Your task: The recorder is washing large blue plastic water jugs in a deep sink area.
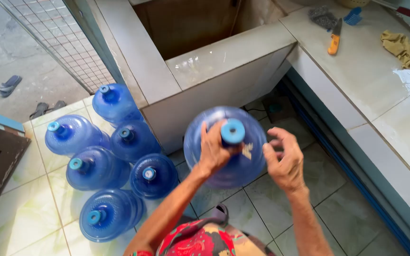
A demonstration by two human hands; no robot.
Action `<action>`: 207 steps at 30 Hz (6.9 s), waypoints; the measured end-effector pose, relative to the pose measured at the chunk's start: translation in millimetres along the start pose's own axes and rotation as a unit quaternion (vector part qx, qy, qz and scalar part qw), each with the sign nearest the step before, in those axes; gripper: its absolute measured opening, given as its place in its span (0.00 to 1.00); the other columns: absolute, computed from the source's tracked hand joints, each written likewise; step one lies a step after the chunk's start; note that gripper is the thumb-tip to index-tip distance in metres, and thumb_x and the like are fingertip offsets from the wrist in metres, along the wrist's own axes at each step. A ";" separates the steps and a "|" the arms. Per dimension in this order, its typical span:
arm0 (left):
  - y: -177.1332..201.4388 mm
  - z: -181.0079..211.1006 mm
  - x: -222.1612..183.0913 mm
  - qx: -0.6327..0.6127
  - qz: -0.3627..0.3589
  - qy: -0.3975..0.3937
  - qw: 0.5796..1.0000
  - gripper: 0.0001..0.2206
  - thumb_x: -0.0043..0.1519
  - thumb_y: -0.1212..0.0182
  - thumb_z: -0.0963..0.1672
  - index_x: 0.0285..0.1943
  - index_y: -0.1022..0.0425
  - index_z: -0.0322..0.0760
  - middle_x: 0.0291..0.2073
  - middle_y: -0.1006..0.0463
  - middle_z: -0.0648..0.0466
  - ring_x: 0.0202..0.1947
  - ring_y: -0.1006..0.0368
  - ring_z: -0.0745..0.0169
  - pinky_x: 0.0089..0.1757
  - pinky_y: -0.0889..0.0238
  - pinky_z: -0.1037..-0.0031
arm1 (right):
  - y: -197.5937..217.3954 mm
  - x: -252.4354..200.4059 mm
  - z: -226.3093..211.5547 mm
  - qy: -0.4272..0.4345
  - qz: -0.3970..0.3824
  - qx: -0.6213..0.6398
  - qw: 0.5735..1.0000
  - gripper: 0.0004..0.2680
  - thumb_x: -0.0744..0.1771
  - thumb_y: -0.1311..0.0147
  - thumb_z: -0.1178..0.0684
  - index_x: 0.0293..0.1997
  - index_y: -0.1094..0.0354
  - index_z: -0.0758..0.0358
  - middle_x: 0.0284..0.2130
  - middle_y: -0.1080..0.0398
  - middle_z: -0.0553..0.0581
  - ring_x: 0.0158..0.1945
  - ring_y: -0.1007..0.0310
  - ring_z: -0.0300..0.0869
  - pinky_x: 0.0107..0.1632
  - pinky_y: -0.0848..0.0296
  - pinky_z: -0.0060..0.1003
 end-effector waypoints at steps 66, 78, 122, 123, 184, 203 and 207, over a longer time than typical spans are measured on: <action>-289.3 -410.2 650.1 -0.077 0.143 0.135 0.978 0.29 0.48 0.23 0.43 0.59 0.28 0.36 0.51 0.20 0.43 0.54 0.25 0.42 0.53 0.32 0.61 | -231.9 785.8 262.5 -0.183 -0.142 0.281 0.931 0.21 0.65 0.43 0.46 0.65 0.37 0.55 0.48 0.30 0.49 0.48 0.30 0.37 0.45 0.28 0.39; -340.9 -452.9 675.9 -0.063 0.064 0.096 0.991 0.32 0.50 0.31 0.42 0.67 0.33 0.34 0.56 0.24 0.41 0.60 0.29 0.40 0.58 0.35 0.59 | -266.2 857.9 347.2 -0.117 0.118 0.123 0.979 0.14 0.67 0.39 0.42 0.40 0.31 0.66 0.38 0.26 0.58 0.42 0.30 0.43 0.49 0.30 0.42; -248.8 -386.9 595.3 0.262 0.122 0.210 0.934 0.40 0.49 0.29 0.48 0.73 0.41 0.38 0.73 0.43 0.42 0.75 0.57 0.28 0.60 0.71 0.22 | -285.2 795.0 233.2 -0.057 -0.213 0.388 0.895 0.20 0.56 0.34 0.66 0.51 0.35 0.62 0.47 0.27 0.55 0.48 0.27 0.40 0.53 0.25 0.36; -243.9 -395.7 587.8 0.273 0.150 0.195 0.930 0.38 0.49 0.30 0.46 0.72 0.39 0.38 0.72 0.39 0.45 0.76 0.53 0.33 0.62 0.70 0.25 | -289.7 784.6 221.3 -0.040 -0.242 0.368 0.897 0.20 0.56 0.33 0.65 0.50 0.34 0.63 0.46 0.27 0.55 0.48 0.27 0.40 0.52 0.25 0.36; -45.0 -459.6 478.2 -0.160 0.225 0.251 0.928 0.19 0.75 0.64 0.50 0.57 0.29 0.34 0.46 0.22 0.44 0.49 0.27 0.49 0.52 0.37 0.65 | -484.6 677.3 99.9 0.136 -0.057 -0.056 0.988 0.15 0.72 0.51 0.45 0.31 0.28 0.64 0.28 0.27 0.61 0.32 0.27 0.58 0.34 0.30 0.50; -33.2 -339.1 503.1 0.203 0.161 0.011 0.966 0.11 0.69 0.45 0.43 0.54 0.23 0.33 0.56 0.23 0.45 0.60 0.32 0.41 0.60 0.43 0.55 | -419.4 665.6 123.8 0.020 0.032 0.152 0.988 0.19 0.73 0.57 0.42 0.27 0.31 0.62 0.21 0.31 0.60 0.25 0.32 0.51 0.31 0.33 0.45; -73.1 -304.1 519.5 0.021 0.125 0.041 0.991 0.12 0.68 0.43 0.43 0.57 0.27 0.31 0.55 0.25 0.43 0.56 0.28 0.46 0.55 0.34 0.60 | -403.4 663.9 184.7 -0.165 -0.001 0.410 0.897 0.22 0.75 0.55 0.39 0.25 0.38 0.65 0.20 0.36 0.52 0.26 0.39 0.37 0.32 0.35 0.39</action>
Point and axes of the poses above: each hand's wrist, its own x-axis towards the middle knuckle, its own y-axis out of the back of the hand, z = x × y, the point moved 4 cm from there along x, towards the middle knuckle
